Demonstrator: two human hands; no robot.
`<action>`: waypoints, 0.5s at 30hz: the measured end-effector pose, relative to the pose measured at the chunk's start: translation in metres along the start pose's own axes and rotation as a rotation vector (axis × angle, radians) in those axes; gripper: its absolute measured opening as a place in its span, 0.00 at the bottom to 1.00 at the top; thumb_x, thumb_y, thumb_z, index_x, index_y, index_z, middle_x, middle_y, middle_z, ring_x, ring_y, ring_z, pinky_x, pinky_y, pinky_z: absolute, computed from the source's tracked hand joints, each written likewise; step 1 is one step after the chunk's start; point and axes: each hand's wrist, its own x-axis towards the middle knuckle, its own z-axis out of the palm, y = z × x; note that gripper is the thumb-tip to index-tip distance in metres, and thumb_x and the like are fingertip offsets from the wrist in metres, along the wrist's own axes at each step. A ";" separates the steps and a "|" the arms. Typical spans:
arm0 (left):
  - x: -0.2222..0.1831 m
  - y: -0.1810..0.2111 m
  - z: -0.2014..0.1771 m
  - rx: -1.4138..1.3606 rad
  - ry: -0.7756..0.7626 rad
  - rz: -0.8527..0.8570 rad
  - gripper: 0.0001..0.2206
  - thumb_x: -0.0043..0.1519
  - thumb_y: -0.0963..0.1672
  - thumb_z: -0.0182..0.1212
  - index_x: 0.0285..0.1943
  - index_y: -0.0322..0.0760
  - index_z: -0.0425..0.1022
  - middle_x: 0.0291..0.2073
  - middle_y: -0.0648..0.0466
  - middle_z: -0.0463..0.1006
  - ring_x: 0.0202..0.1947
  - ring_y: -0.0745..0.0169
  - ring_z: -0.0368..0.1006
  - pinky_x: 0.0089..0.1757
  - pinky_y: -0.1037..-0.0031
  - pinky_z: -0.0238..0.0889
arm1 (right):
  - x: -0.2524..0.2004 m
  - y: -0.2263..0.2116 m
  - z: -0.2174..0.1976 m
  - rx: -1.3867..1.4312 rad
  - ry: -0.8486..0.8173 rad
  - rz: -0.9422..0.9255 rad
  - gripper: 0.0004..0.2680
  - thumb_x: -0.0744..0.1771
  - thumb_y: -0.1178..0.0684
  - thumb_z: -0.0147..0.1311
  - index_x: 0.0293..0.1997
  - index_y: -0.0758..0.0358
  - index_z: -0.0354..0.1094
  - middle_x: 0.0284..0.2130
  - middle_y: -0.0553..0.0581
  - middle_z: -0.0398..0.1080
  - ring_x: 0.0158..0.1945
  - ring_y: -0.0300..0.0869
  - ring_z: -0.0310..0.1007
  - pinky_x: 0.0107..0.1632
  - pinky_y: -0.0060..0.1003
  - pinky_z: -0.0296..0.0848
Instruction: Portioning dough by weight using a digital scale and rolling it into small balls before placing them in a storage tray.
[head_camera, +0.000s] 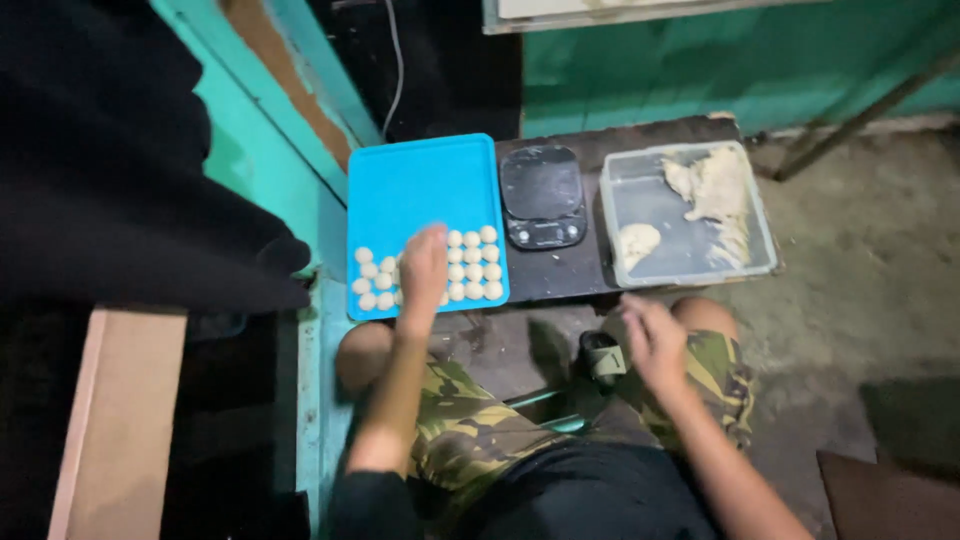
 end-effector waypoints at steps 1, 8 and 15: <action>-0.019 0.003 0.018 0.354 0.012 0.184 0.06 0.71 0.44 0.52 0.46 0.37 0.72 0.39 0.47 0.71 0.43 0.49 0.70 0.45 0.62 0.63 | 0.010 0.014 -0.006 -0.076 0.061 -0.039 0.05 0.69 0.62 0.57 0.48 0.64 0.76 0.35 0.66 0.76 0.40 0.58 0.77 0.45 0.48 0.74; -0.106 0.132 0.070 -0.493 -0.280 0.265 0.09 0.62 0.47 0.69 0.29 0.48 0.77 0.31 0.61 0.82 0.35 0.59 0.78 0.40 0.71 0.71 | 0.121 0.073 -0.016 -0.653 -0.553 -0.065 0.16 0.63 0.56 0.64 0.58 0.53 0.73 0.58 0.61 0.71 0.54 0.59 0.77 0.52 0.51 0.78; -0.042 0.188 0.113 -0.164 -0.429 0.277 0.36 0.65 0.50 0.60 0.79 0.28 0.51 0.77 0.33 0.51 0.76 0.35 0.50 0.67 0.47 0.50 | 0.150 0.086 0.012 -0.811 -0.843 -0.199 0.23 0.57 0.44 0.74 0.55 0.54 0.74 0.57 0.55 0.70 0.50 0.56 0.80 0.49 0.51 0.81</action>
